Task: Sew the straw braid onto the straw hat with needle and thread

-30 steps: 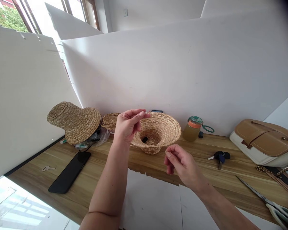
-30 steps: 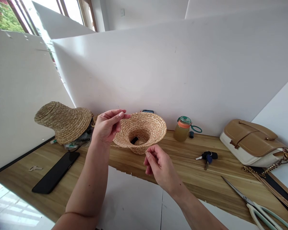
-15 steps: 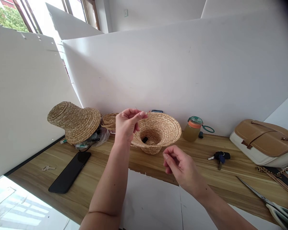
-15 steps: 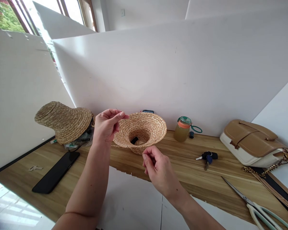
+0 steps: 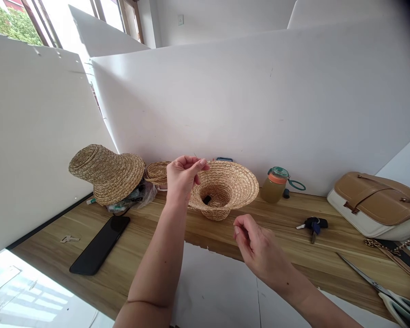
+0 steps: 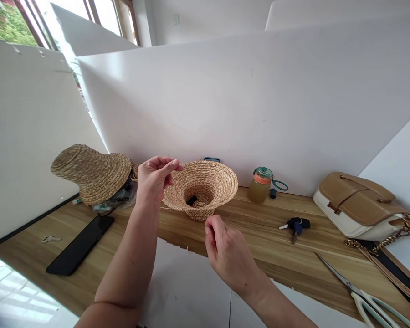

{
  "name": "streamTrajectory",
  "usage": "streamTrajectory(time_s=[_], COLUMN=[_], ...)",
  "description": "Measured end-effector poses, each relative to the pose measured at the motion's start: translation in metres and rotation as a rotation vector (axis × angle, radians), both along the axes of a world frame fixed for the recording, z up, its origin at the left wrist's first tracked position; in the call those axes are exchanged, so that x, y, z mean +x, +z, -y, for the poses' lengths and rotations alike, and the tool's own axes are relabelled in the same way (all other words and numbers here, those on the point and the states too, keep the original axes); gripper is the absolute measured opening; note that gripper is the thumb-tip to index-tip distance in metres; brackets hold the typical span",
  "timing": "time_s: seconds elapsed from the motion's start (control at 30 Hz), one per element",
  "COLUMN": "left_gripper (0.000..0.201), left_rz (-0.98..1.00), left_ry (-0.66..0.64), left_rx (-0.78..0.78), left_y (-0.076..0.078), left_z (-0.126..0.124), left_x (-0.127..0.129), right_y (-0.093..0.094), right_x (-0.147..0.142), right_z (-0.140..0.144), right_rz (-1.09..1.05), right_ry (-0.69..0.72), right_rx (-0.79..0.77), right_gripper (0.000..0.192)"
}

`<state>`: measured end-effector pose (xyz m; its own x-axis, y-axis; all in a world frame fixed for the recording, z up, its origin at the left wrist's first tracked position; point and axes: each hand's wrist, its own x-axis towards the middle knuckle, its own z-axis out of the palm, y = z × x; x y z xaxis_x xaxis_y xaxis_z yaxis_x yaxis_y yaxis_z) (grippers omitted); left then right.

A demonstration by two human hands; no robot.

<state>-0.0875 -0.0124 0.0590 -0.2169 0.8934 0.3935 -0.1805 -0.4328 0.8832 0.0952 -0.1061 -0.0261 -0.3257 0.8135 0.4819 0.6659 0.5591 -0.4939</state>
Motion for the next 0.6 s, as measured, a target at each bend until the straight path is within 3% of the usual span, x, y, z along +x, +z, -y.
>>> streamTrajectory(time_s=[0.37,0.6], left_gripper=[0.030,0.031], left_rz=[0.004,0.041], left_ry=[0.127,0.092], left_rx=[0.132,0.127], left_y=[-0.005,-0.004], left_z=[-0.006,-0.006], left_x=[0.001,-0.001], right_y=[0.006,0.003], right_x=[-0.007,-0.009], right_z=[-0.002,-0.001], right_rz=[0.110,0.103], right_ry=[0.004,0.004], right_rx=[0.249,0.263], right_gripper=[0.012,0.011])
